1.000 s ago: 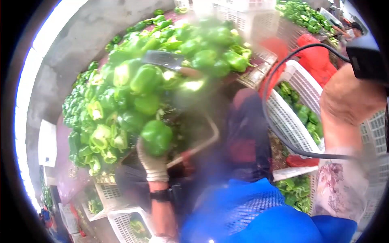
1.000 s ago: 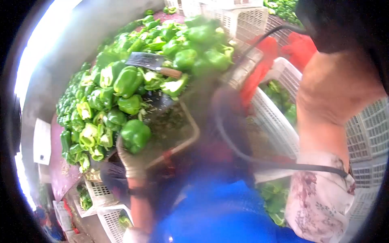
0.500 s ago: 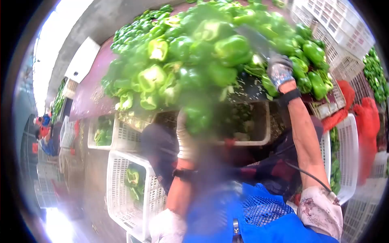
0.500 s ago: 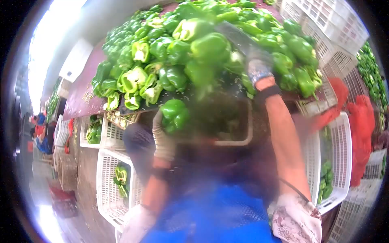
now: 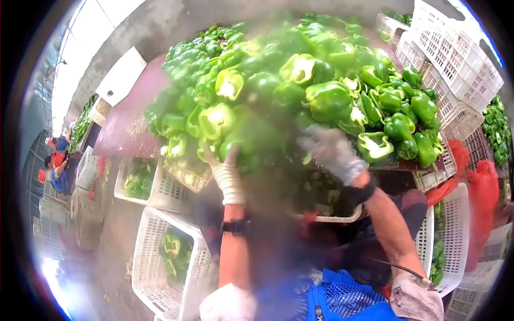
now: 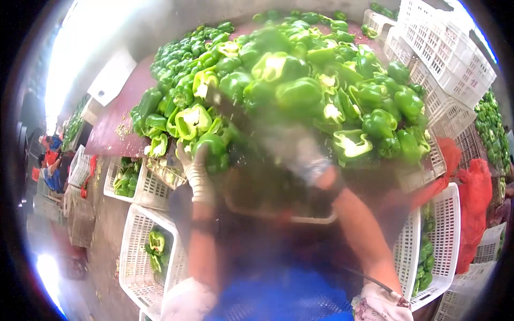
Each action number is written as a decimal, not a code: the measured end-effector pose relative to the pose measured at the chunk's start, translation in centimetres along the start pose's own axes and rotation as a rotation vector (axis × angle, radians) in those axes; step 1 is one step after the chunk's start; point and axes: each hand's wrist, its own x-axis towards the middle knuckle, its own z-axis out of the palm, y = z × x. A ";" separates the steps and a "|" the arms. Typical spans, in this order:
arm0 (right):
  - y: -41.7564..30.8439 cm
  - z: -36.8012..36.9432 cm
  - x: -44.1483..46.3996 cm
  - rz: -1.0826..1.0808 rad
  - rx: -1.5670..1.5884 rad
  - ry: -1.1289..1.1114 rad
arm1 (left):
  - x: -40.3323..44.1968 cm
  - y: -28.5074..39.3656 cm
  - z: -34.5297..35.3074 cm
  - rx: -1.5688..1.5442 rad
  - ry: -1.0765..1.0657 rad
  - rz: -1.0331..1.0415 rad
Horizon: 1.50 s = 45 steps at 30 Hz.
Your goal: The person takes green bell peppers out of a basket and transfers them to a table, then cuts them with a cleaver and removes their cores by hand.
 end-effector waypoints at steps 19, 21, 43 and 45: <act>1.2 3.5 6.7 -0.118 -0.755 -0.122 | 9.4 -1.7 5.0 0.333 -0.041 0.056; 0.0 2.7 5.3 -0.063 -0.711 -0.122 | 6.3 0.7 4.6 0.278 -0.163 -0.075; -10.6 1.7 -6.1 0.100 -0.551 0.245 | -4.4 -4.1 5.4 0.396 -0.025 0.554; -11.8 1.5 -5.0 0.001 -0.564 0.370 | -4.4 -4.1 5.6 0.415 -0.016 0.566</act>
